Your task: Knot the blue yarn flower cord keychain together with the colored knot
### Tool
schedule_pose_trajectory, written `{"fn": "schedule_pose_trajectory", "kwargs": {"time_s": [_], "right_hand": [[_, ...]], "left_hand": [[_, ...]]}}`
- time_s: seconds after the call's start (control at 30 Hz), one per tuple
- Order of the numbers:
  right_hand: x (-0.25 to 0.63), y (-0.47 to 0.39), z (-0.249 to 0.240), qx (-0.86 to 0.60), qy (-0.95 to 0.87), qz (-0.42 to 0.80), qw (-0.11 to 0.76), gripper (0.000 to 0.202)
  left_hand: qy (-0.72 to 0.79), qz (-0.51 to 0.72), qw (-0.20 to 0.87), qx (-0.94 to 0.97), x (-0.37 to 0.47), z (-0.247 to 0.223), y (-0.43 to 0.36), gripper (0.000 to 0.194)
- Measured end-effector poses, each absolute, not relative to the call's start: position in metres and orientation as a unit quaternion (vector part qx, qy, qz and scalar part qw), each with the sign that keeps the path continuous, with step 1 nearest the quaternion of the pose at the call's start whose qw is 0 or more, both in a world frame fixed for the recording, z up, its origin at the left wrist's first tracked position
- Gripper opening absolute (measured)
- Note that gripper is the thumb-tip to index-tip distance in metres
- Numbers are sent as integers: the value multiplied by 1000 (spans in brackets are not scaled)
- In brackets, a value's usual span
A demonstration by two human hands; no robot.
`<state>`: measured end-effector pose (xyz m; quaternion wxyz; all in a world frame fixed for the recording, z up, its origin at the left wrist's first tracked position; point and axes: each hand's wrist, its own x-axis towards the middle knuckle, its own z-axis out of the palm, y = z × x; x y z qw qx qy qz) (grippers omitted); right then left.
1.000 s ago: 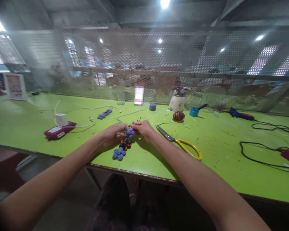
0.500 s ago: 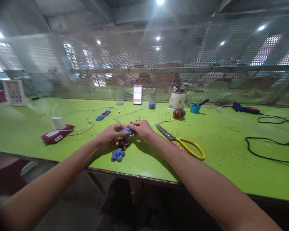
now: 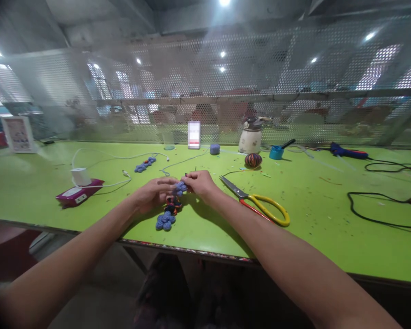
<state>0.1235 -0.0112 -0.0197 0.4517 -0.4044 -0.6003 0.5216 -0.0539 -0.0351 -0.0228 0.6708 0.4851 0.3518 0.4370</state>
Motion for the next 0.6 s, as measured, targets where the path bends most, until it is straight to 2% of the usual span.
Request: {"fn": "schedule_pose_trajectory", "kwargs": {"time_s": [0.1, 0.23, 0.6], "right_hand": [[130, -10, -16, -384, -605, 558, 418, 10], [137, -8, -11, -354, -606, 611, 366, 22], [129, -15, -9, -407, -574, 587, 401, 25]], "left_hand": [[358, 444, 665, 482, -55, -25, -32, 22], [368, 453, 650, 486, -56, -25, -31, 23], [384, 452, 647, 479, -55, -22, -33, 23]]}}
